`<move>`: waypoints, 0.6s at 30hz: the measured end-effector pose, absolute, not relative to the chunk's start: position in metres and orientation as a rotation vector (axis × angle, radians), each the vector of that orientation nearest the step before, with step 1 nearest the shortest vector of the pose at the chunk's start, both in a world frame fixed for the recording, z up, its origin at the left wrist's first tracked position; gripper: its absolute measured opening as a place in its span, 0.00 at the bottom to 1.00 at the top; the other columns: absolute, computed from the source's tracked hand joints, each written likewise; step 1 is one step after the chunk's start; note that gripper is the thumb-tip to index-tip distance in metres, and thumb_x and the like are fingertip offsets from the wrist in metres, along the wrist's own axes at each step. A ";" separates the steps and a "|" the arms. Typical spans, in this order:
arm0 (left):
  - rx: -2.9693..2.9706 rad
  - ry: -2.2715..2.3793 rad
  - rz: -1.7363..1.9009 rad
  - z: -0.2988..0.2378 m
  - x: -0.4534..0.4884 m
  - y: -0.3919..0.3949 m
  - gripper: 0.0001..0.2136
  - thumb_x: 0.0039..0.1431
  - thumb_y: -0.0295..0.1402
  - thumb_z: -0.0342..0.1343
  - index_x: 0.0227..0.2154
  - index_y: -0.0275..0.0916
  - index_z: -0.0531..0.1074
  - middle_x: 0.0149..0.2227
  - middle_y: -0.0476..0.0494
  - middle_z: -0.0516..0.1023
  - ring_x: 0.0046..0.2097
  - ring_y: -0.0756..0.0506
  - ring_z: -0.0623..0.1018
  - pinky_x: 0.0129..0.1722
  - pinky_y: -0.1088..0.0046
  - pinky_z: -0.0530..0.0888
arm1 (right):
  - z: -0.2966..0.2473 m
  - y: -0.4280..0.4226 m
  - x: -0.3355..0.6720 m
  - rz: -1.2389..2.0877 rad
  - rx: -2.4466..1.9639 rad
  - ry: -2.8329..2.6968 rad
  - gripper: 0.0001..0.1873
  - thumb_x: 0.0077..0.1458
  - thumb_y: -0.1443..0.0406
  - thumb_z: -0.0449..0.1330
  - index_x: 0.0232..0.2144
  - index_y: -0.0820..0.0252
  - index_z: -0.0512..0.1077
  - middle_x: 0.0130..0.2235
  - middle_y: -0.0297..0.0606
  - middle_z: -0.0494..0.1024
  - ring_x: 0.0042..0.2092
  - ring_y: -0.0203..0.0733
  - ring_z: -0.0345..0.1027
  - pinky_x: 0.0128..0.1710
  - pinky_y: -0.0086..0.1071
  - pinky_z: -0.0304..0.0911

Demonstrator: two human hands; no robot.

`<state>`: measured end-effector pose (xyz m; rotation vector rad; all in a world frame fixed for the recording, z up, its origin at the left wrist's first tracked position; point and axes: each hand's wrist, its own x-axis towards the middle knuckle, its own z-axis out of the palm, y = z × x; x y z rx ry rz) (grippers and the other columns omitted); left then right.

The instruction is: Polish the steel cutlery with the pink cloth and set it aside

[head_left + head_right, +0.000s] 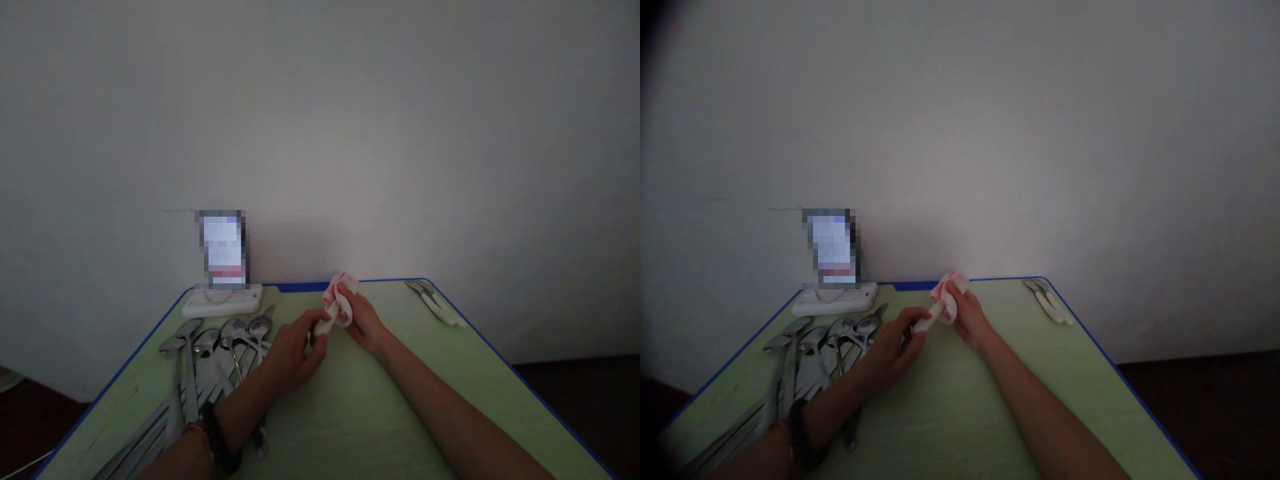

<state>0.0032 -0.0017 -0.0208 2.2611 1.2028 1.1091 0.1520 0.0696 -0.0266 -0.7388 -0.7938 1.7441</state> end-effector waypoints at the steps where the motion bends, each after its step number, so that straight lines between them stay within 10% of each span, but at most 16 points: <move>1: 2.265 1.212 1.094 -0.021 0.004 -0.001 0.11 0.57 0.30 0.44 0.43 0.39 0.60 0.25 0.53 0.67 0.23 0.53 0.65 0.24 0.78 0.61 | -0.026 0.069 0.152 1.747 -0.745 -0.801 0.13 0.41 0.59 0.64 0.24 0.62 0.69 0.20 0.31 0.71 0.21 0.29 0.58 0.22 0.25 0.52; 18: 2.252 1.268 0.983 -0.019 0.005 0.001 0.11 0.57 0.35 0.44 0.42 0.39 0.63 0.23 0.54 0.66 0.24 0.52 0.66 0.26 0.77 0.62 | -0.019 0.062 0.151 1.746 -0.763 -0.896 0.17 0.40 0.54 0.64 0.23 0.62 0.68 0.18 0.31 0.69 0.20 0.30 0.57 0.22 0.26 0.52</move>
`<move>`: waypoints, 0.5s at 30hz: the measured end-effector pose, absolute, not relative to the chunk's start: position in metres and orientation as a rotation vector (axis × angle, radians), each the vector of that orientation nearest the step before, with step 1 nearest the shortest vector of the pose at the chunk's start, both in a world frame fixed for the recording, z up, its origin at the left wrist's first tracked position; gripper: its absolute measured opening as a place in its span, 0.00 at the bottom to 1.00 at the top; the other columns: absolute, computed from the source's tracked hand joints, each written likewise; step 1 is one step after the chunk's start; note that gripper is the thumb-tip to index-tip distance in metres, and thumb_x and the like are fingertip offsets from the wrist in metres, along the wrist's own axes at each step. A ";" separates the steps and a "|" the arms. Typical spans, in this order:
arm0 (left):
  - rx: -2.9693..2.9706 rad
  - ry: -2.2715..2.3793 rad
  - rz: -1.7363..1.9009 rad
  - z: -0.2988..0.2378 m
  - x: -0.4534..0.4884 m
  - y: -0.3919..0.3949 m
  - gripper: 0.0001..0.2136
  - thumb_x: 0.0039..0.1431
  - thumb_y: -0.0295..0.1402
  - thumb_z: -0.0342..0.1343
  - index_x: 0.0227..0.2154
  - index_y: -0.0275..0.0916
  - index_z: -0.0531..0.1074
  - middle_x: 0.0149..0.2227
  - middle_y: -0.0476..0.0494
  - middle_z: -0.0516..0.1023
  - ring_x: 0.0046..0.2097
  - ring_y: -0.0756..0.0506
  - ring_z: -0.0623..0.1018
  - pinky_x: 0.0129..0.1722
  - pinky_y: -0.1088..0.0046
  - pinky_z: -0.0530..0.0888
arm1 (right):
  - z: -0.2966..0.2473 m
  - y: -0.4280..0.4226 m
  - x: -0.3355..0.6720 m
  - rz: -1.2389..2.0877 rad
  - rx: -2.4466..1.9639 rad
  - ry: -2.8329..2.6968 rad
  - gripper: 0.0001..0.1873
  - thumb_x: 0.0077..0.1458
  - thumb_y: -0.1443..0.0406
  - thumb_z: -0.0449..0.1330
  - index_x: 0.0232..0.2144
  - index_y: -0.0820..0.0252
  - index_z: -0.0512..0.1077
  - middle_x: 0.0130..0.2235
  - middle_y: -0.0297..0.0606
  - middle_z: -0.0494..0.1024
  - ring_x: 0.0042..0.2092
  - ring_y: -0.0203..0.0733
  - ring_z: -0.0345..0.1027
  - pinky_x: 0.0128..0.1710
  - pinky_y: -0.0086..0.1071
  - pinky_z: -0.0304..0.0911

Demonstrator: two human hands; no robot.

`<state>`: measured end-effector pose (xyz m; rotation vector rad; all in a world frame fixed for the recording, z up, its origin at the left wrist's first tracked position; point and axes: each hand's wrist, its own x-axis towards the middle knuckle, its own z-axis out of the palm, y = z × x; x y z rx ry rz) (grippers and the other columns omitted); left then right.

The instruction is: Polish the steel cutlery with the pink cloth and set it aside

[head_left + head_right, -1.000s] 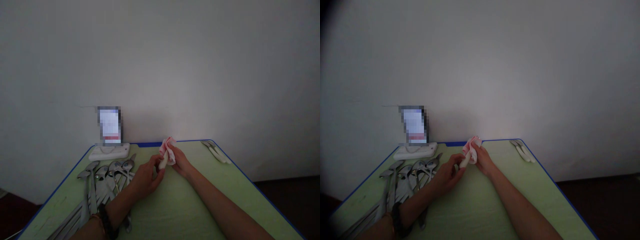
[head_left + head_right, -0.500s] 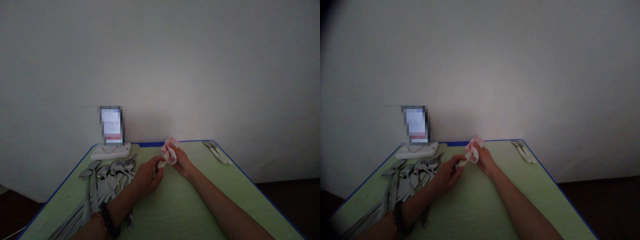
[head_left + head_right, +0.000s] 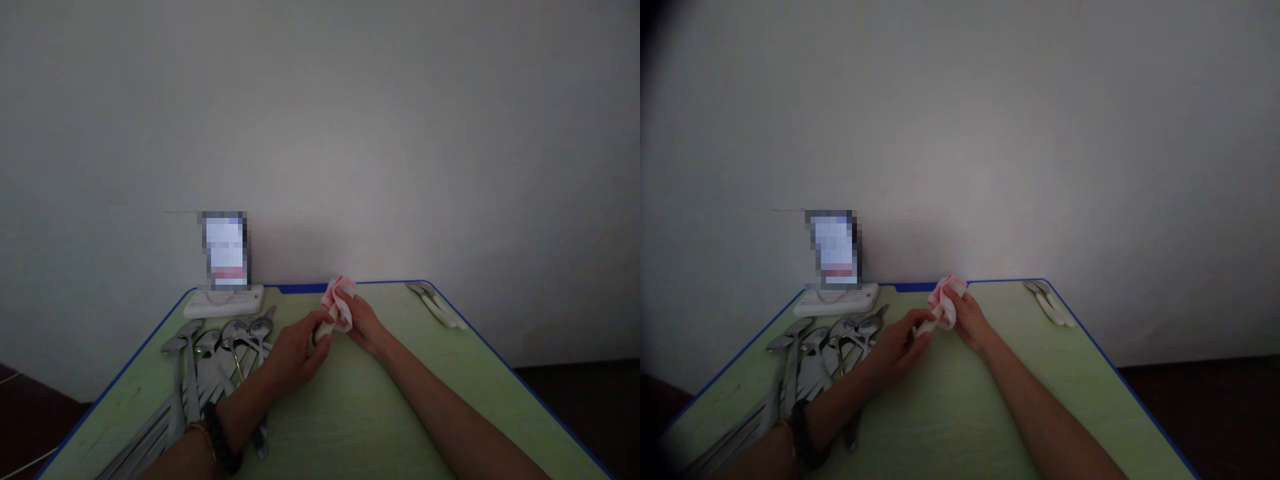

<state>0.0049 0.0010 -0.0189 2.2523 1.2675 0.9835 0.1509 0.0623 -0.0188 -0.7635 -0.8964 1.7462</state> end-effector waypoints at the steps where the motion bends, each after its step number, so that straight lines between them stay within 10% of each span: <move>1: 2.252 1.265 0.992 -0.019 0.005 0.001 0.11 0.57 0.35 0.44 0.42 0.39 0.63 0.23 0.54 0.66 0.24 0.52 0.66 0.26 0.77 0.62 | -0.018 0.062 0.151 1.743 -0.766 -0.900 0.16 0.40 0.55 0.64 0.23 0.62 0.68 0.18 0.31 0.70 0.20 0.29 0.57 0.22 0.26 0.52; 15: 2.280 1.256 0.980 -0.015 0.006 -0.002 0.10 0.56 0.33 0.45 0.40 0.39 0.63 0.24 0.54 0.67 0.22 0.54 0.64 0.24 0.78 0.61 | -0.018 0.061 0.149 1.695 -0.813 -0.906 0.16 0.40 0.55 0.64 0.21 0.62 0.67 0.16 0.29 0.68 0.19 0.30 0.56 0.21 0.26 0.50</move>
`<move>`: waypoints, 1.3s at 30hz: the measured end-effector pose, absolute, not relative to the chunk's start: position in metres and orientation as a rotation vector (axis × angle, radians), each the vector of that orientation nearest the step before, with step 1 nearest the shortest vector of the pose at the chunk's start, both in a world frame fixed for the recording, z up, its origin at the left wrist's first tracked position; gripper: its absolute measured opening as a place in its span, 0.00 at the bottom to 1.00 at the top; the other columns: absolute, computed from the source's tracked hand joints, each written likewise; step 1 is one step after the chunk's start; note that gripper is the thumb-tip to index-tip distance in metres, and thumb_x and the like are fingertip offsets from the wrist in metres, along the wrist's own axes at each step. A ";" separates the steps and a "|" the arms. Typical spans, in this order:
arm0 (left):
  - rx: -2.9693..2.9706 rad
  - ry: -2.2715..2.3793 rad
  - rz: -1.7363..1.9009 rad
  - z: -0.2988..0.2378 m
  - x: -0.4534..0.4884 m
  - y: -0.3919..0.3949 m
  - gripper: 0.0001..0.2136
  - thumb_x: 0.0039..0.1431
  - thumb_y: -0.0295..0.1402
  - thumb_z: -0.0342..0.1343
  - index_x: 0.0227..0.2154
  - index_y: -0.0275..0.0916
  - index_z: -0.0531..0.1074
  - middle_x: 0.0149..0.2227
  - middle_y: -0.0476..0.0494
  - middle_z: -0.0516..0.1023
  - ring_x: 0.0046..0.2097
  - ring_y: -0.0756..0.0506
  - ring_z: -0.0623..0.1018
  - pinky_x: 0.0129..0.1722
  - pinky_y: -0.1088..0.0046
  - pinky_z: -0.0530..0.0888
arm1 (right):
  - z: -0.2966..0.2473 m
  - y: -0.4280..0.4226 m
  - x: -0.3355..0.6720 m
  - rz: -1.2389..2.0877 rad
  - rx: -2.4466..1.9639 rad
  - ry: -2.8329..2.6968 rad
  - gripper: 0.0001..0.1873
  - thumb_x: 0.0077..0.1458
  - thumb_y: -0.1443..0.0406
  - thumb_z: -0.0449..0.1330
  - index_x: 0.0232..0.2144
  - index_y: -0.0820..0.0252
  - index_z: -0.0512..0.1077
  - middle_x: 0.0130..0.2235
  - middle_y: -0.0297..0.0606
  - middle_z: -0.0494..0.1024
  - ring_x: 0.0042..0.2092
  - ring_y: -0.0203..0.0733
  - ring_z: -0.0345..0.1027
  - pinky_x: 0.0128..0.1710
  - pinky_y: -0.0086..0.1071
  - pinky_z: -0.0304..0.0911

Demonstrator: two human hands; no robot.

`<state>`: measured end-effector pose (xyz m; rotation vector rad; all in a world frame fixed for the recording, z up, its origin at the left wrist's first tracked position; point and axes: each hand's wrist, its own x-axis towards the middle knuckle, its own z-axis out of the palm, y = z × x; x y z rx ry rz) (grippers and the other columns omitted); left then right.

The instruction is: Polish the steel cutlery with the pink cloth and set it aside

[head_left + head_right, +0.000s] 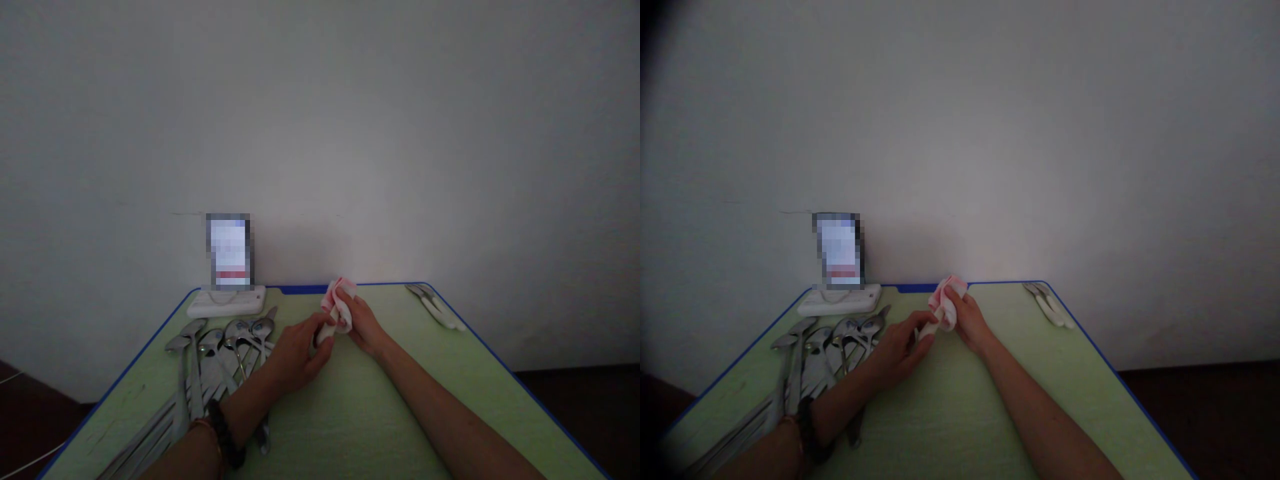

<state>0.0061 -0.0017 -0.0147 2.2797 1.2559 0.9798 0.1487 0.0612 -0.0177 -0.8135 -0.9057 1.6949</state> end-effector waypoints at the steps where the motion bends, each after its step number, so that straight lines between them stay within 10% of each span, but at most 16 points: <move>1: 2.281 1.257 0.979 -0.015 0.006 -0.002 0.10 0.56 0.33 0.46 0.40 0.39 0.63 0.24 0.54 0.67 0.22 0.54 0.64 0.24 0.78 0.61 | -0.018 0.062 0.149 1.694 -0.816 -0.902 0.16 0.40 0.56 0.64 0.22 0.62 0.68 0.16 0.30 0.68 0.19 0.30 0.56 0.21 0.26 0.50; 24: 1.362 1.065 1.285 0.069 0.002 0.018 0.17 0.54 0.43 0.49 0.42 0.37 0.60 0.24 0.54 0.66 0.21 0.55 0.65 0.15 0.83 0.57 | 0.066 0.064 0.162 1.476 -0.856 -1.066 0.17 0.44 0.55 0.61 0.34 0.61 0.72 0.31 0.40 0.76 0.30 0.37 0.66 0.27 0.29 0.62; 39: 2.100 1.369 0.551 0.099 -0.039 -0.011 0.14 0.57 0.41 0.44 0.30 0.38 0.69 0.25 0.51 0.69 0.27 0.50 0.68 0.25 0.78 0.63 | 0.112 0.038 0.172 1.351 -0.630 -1.920 0.10 0.50 0.66 0.56 0.36 0.61 0.74 0.34 0.36 0.74 0.37 0.40 0.66 0.38 0.31 0.58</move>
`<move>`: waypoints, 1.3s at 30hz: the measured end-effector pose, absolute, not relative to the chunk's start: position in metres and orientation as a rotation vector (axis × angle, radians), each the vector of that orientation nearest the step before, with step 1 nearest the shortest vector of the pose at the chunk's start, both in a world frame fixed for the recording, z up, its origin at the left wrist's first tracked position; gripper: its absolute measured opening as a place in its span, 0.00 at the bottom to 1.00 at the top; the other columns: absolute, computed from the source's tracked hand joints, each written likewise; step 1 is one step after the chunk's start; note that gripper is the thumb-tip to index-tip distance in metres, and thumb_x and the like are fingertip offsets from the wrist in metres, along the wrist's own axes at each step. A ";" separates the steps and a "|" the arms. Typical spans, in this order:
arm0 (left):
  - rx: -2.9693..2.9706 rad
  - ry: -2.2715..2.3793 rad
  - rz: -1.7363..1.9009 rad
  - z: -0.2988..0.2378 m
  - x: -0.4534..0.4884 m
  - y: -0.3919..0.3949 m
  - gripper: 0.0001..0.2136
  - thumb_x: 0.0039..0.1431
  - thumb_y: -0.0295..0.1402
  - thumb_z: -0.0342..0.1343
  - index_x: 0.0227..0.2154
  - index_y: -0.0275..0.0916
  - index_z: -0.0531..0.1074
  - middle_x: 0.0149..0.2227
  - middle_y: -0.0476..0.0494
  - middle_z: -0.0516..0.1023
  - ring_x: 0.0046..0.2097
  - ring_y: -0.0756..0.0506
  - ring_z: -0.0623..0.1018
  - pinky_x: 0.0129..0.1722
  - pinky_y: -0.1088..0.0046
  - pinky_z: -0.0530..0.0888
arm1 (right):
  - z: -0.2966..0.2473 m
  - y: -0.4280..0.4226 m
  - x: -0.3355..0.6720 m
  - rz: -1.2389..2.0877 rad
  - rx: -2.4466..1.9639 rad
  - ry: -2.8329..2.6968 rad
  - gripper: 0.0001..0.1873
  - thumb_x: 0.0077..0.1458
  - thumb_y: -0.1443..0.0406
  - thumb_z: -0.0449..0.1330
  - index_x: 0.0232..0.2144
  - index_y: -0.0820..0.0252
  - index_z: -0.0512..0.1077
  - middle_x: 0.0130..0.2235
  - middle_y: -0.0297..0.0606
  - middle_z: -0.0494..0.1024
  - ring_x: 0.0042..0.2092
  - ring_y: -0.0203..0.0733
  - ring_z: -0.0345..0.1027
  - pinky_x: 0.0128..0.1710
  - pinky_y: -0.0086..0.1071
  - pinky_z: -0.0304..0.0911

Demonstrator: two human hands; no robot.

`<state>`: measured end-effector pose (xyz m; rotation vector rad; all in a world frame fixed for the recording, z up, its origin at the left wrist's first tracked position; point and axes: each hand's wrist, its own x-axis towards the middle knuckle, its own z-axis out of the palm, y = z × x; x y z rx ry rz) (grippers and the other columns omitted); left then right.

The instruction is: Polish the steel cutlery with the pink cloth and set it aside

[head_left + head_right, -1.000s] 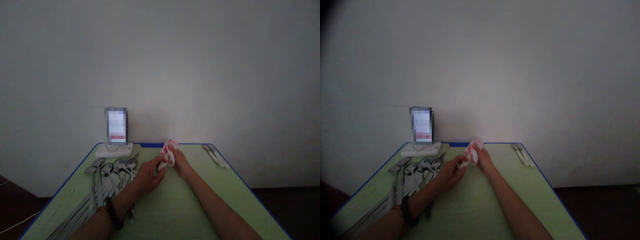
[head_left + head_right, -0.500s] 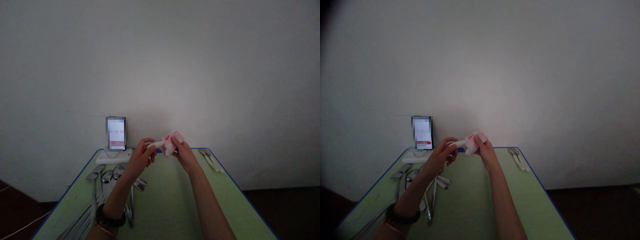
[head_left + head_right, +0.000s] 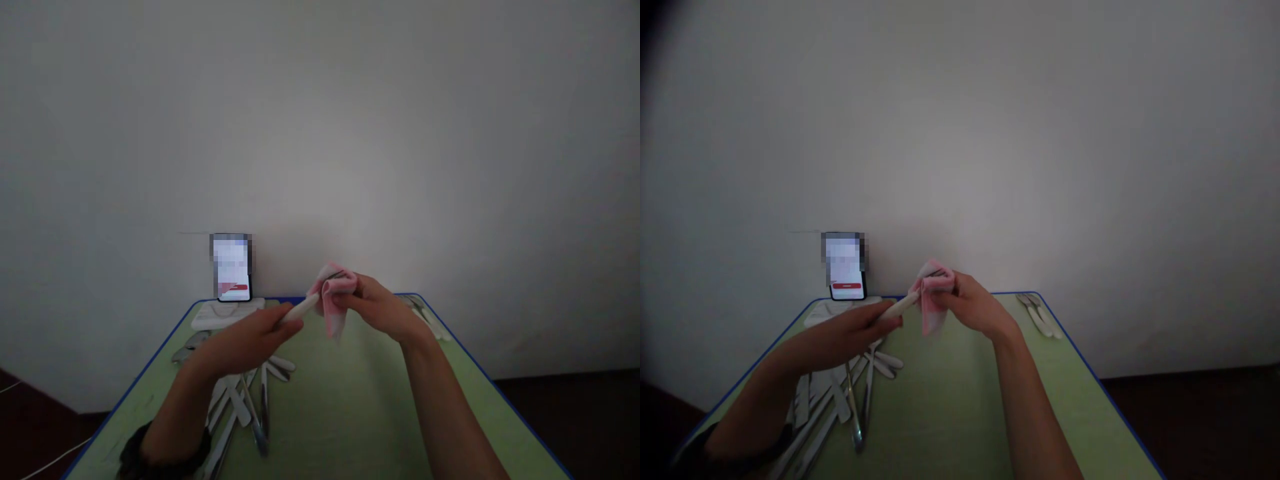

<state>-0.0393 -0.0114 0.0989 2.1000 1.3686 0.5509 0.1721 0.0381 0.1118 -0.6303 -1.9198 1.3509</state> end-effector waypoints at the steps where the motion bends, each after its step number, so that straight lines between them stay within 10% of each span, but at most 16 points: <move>1: 2.113 1.381 0.553 0.099 -0.039 -0.009 0.15 0.58 0.42 0.42 0.31 0.38 0.69 0.25 0.51 0.69 0.27 0.50 0.68 0.25 0.78 0.62 | 0.111 0.039 0.174 1.320 -0.653 -1.912 0.10 0.49 0.66 0.57 0.35 0.61 0.74 0.34 0.36 0.74 0.36 0.40 0.65 0.38 0.31 0.58; 28: 2.161 1.390 0.354 0.119 -0.040 -0.017 0.15 0.60 0.44 0.40 0.34 0.40 0.65 0.28 0.52 0.68 0.30 0.50 0.68 0.29 0.77 0.63 | 0.096 0.049 0.166 0.911 -0.906 -1.758 0.17 0.38 0.56 0.64 0.27 0.65 0.73 0.28 0.35 0.74 0.28 0.35 0.64 0.25 0.26 0.56; 39: 2.093 1.430 0.515 0.097 -0.016 -0.006 0.19 0.60 0.47 0.34 0.29 0.38 0.61 0.26 0.50 0.66 0.27 0.50 0.65 0.25 0.76 0.61 | 0.075 0.057 0.120 1.524 -0.530 -0.957 0.10 0.44 0.58 0.60 0.27 0.60 0.72 0.28 0.33 0.74 0.30 0.35 0.65 0.32 0.29 0.61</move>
